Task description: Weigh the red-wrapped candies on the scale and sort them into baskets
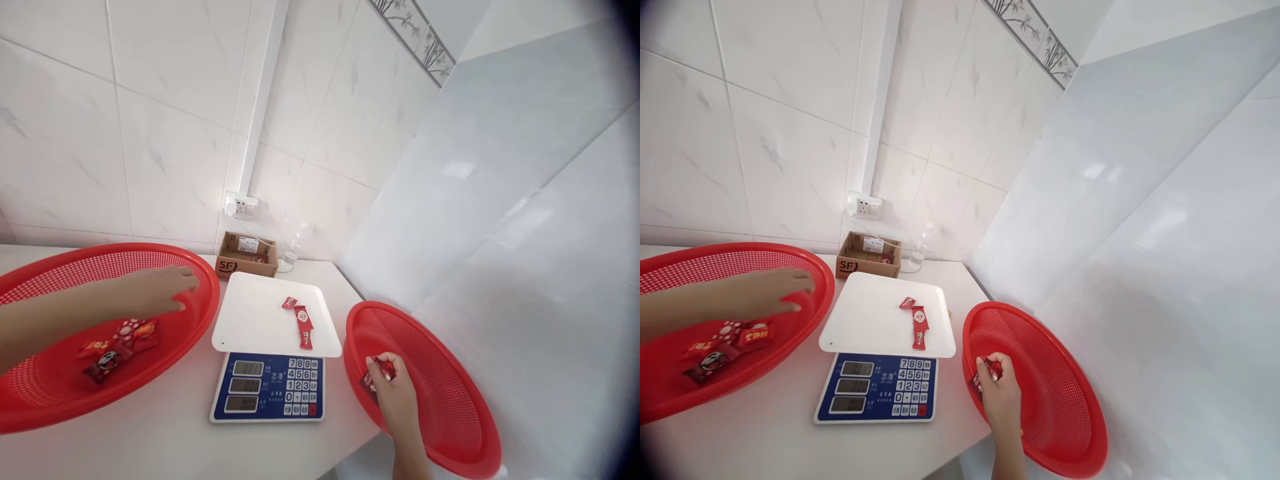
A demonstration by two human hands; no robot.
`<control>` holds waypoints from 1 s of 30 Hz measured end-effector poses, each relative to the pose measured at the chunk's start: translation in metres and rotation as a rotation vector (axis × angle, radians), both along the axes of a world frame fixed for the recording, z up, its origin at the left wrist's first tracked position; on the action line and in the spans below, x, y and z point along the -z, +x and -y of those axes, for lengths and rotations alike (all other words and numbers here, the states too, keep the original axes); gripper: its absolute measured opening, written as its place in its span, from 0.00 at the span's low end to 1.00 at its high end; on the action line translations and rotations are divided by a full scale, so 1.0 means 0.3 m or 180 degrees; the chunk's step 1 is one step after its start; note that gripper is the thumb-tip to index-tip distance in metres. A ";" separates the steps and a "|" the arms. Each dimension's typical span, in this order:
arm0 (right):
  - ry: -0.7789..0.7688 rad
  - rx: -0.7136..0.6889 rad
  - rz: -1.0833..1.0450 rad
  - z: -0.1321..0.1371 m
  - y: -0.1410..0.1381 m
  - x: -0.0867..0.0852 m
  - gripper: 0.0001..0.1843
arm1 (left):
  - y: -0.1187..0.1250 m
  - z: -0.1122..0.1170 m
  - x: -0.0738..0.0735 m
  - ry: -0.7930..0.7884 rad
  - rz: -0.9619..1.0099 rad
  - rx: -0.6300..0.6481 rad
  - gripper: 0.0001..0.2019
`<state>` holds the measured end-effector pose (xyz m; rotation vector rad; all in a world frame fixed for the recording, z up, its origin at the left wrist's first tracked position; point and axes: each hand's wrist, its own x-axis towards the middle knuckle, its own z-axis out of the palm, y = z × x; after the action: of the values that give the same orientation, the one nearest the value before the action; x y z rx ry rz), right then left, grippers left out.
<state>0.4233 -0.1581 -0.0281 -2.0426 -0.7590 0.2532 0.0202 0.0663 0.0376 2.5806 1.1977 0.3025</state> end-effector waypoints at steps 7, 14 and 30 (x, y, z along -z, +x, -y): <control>0.0142 -0.0103 -0.0156 -0.002 0.000 -0.001 0.18 | 0.355 0.052 0.022 -0.0103 -0.0104 0.0705 0.19; 0.0166 -0.0070 -0.0055 -0.007 0.011 0.010 0.19 | 0.672 0.040 0.107 -0.0017 -0.0132 0.0959 0.19; -0.0015 -0.0135 -0.0138 0.012 0.018 0.011 0.20 | 0.282 -0.010 -0.005 0.0062 0.0044 0.0062 0.15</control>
<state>0.4286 -0.1617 -0.0313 -2.0206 -0.7762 0.3226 0.1049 0.0694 0.0390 2.6009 1.1696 0.3289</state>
